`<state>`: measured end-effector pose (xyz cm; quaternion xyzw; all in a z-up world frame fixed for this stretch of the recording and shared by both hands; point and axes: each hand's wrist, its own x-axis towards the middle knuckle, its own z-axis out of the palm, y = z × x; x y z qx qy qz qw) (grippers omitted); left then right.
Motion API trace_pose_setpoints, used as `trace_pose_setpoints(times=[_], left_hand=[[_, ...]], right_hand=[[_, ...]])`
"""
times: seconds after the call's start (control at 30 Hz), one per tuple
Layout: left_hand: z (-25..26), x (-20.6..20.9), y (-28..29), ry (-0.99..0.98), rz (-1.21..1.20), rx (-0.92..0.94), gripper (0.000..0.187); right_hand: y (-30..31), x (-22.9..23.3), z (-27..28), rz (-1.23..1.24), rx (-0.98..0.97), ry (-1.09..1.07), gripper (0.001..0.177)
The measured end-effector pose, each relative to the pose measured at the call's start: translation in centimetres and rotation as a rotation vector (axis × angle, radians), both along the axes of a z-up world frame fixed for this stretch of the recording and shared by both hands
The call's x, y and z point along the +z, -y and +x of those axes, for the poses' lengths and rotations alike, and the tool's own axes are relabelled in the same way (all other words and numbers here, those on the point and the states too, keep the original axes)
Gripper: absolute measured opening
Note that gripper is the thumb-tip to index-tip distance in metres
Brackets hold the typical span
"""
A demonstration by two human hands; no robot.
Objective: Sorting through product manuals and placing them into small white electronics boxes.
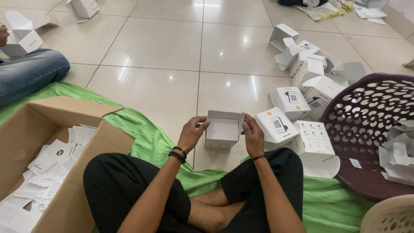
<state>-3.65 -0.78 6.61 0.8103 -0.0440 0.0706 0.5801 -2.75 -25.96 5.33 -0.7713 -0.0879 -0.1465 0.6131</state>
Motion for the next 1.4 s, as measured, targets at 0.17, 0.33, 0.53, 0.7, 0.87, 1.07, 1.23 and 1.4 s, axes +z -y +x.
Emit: trace_pose_setpoints(times=[0.17,0.33,0.53,0.7,0.87,1.07,1.23,1.4], left_hand=[[-0.3,0.4,0.3,-0.075,-0.106,-0.018,0.054],[-0.4,0.8,0.3,-0.108,-0.125,-0.031,0.055],[-1.1,2.2,0.4,-0.112,-0.153,-0.068,0.059],[-1.1,2.2,0.4,-0.119,-0.218,-0.096,0.054],[-0.9,1.8,0.4,-0.151,-0.238,-0.096,0.052],[-1.2,2.2,0.1,0.066,0.091,-0.013,0.044],[-1.2,1.5,0.1,0.131,0.250,0.034,0.041],[-0.7,-1.3,0.6,-0.052,0.134,0.008,0.057]], right_hand=[[-0.1,0.1,-0.2,-0.060,-0.031,0.009,0.047],[-0.1,0.2,-0.3,-0.077,-0.048,0.015,0.047],[-0.1,0.2,-0.4,-0.069,-0.056,0.029,0.048],[-0.2,0.8,-0.7,-0.081,-0.071,0.019,0.048],[-0.2,0.7,-0.7,-0.073,-0.065,0.030,0.048],[-0.2,0.6,-0.7,-0.090,-0.057,0.042,0.047],[0.3,-1.6,0.1,-0.072,-0.048,0.011,0.043],[-1.2,-3.6,0.9,-0.086,0.045,-0.187,0.046]])
